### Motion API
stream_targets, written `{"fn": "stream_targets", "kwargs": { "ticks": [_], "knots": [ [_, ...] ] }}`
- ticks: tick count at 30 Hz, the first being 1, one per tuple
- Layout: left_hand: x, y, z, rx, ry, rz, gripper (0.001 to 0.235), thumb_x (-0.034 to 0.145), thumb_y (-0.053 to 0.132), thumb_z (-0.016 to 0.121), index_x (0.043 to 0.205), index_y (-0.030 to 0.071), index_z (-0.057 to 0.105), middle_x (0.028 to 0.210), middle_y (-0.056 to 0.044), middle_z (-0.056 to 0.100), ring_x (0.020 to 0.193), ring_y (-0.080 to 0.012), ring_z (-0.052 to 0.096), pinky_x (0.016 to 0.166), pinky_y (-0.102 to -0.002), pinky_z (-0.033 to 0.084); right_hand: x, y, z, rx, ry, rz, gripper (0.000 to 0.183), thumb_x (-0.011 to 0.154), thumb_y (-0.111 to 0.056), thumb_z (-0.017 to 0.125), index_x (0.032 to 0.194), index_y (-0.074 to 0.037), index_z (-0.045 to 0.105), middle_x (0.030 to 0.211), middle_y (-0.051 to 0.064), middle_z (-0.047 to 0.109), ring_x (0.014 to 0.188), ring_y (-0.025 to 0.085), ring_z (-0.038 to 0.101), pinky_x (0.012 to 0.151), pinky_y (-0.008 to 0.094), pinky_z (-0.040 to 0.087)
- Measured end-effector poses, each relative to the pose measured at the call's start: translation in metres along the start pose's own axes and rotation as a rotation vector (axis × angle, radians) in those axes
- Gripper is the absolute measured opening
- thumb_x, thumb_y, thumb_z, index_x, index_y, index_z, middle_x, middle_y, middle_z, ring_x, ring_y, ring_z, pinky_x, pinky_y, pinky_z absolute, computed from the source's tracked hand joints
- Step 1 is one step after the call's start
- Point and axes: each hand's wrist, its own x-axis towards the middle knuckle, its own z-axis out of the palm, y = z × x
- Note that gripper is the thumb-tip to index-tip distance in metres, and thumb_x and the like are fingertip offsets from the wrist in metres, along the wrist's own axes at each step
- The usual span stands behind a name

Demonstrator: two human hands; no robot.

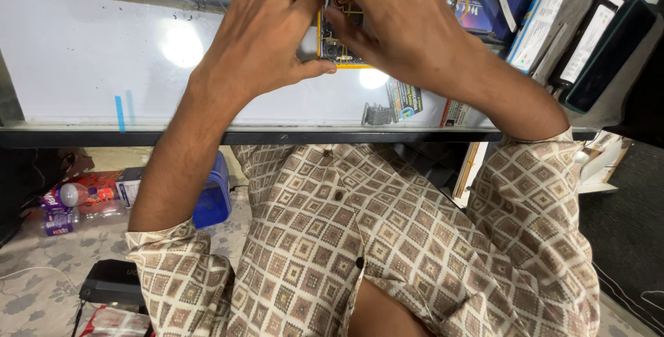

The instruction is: The person uses a gold-handled screwdriver to remove screws from a disassembled mobile phone frame. They then switch to a blue-handled screwdriver to continue removing screws from the same device. The person works at a glass-topped workbench with various tools and phone parts visible.

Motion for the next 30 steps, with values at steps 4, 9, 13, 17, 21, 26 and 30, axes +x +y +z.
{"fn": "stream_targets", "kwargs": {
  "ticks": [4,9,13,17,21,26,30],
  "knots": [
    [-0.003,-0.001,0.001,-0.005,0.010,-0.008,0.090,0.069,0.043,0.100,0.136,-0.002,0.060,0.137,-0.015,0.052,0.125,-0.0324,0.054,0.098,-0.048,0.046,0.000,0.001,-0.001,-0.130,0.049,0.007,0.032,0.107,-0.004,0.080,0.118,-0.001,0.051,0.097,0.012,0.072,0.086,0.026,0.072,0.069,0.041,0.057],
    [-0.002,-0.002,0.001,0.018,0.005,0.006,0.087,0.068,0.044,0.100,0.129,-0.003,0.060,0.137,-0.016,0.053,0.127,-0.0333,0.053,0.098,-0.048,0.045,0.000,-0.001,0.000,-0.081,-0.030,0.026,0.034,0.102,0.005,0.076,0.122,-0.001,0.048,0.099,0.013,0.070,0.080,0.027,0.072,0.062,0.038,0.055],
    [-0.002,-0.001,0.001,0.014,-0.030,-0.019,0.086,0.069,0.045,0.100,0.128,-0.003,0.060,0.137,-0.016,0.052,0.128,-0.0330,0.053,0.099,-0.049,0.046,-0.003,-0.004,0.002,-0.074,-0.020,0.014,0.039,0.100,0.009,0.069,0.129,0.003,0.043,0.110,0.010,0.074,0.085,0.024,0.074,0.064,0.031,0.056],
    [-0.001,0.000,-0.001,-0.019,0.012,0.006,0.088,0.069,0.040,0.100,0.136,-0.001,0.060,0.138,-0.016,0.051,0.127,-0.0337,0.052,0.099,-0.049,0.045,-0.002,-0.001,0.004,-0.181,0.039,-0.025,0.044,0.098,0.003,0.077,0.128,0.004,0.045,0.100,0.009,0.074,0.077,0.026,0.073,0.057,0.035,0.053],
    [-0.002,0.001,0.000,-0.003,0.007,-0.002,0.088,0.069,0.042,0.101,0.134,0.000,0.059,0.137,-0.015,0.052,0.127,-0.0329,0.052,0.098,-0.048,0.045,-0.003,0.001,0.010,-0.224,0.045,0.019,0.042,0.105,-0.007,0.081,0.128,0.003,0.047,0.096,0.010,0.074,0.074,0.025,0.073,0.057,0.036,0.054],
    [-0.002,-0.001,0.001,0.015,-0.011,0.008,0.088,0.069,0.041,0.101,0.132,-0.002,0.059,0.134,-0.014,0.052,0.123,-0.0325,0.053,0.097,-0.048,0.045,-0.013,0.004,0.019,-0.129,0.033,0.099,0.032,0.114,-0.009,0.077,0.124,-0.001,0.047,0.090,0.010,0.072,0.078,0.025,0.075,0.060,0.035,0.057],
    [0.000,0.003,0.002,0.023,-0.020,-0.008,0.091,0.068,0.041,0.101,0.136,-0.002,0.059,0.134,-0.013,0.052,0.121,-0.0313,0.054,0.099,-0.048,0.046,-0.013,0.007,0.024,-0.086,0.086,0.096,0.036,0.112,-0.010,0.075,0.128,0.004,0.046,0.090,0.013,0.072,0.075,0.027,0.075,0.058,0.034,0.059]
  ]
}}
